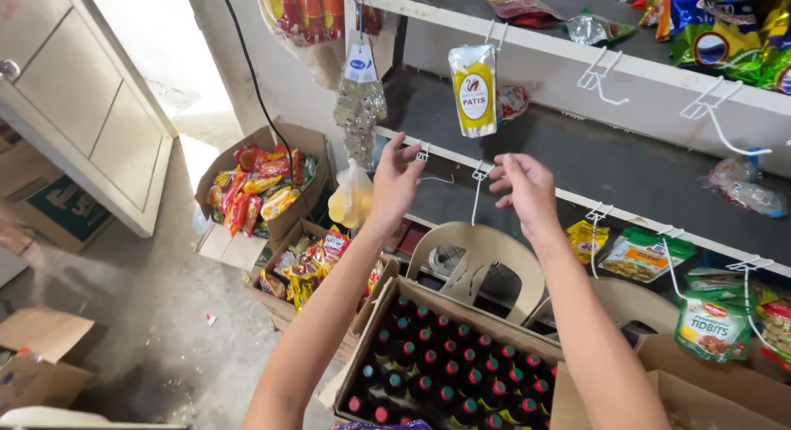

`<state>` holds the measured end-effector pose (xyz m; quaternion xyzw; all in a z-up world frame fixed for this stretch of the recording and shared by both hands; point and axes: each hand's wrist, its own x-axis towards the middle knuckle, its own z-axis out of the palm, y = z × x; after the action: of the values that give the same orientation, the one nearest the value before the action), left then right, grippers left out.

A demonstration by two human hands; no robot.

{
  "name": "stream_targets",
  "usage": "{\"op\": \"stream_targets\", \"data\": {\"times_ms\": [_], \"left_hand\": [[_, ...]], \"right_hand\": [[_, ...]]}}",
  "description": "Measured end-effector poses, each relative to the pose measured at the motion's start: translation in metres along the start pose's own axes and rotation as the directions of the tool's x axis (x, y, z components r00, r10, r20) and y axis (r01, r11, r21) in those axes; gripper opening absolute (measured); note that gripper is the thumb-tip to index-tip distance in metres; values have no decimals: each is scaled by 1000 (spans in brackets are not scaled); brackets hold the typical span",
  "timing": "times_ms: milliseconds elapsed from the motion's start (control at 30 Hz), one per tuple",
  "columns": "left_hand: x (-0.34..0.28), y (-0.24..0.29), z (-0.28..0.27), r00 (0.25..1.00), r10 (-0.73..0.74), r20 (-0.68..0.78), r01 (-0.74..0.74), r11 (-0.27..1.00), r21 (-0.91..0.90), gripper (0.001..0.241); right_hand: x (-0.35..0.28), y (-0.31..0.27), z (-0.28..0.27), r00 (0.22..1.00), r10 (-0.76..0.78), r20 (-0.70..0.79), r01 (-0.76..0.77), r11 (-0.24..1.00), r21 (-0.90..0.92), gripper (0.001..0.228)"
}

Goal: Organize condiment pouches and items in boxes in a small grocery store.

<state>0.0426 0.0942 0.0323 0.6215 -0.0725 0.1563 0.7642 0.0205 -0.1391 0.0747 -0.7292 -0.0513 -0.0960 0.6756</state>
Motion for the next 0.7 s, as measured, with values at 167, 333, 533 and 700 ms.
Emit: {"op": "stream_targets", "data": {"times_ms": [167,333,533,700], "left_hand": [[73,-27,12,996,56,75,-67,987,145,68],[127,-68,39,982,18,187,-46,988,148,70],[156,-87,67,969,-3,246,-68,957,281,86],[170,-89,73,966,-63,249,36,993,115,94]], "right_hand": [[51,11,20,990,-109,-94,98,989,-114,30],[77,13,29,981,-140,-135,106,967,-231,42],[106,36,29,959,-271,-85,183,819,-544,66],[119,43,31,984,-126,-123,45,856,-515,83]]}}
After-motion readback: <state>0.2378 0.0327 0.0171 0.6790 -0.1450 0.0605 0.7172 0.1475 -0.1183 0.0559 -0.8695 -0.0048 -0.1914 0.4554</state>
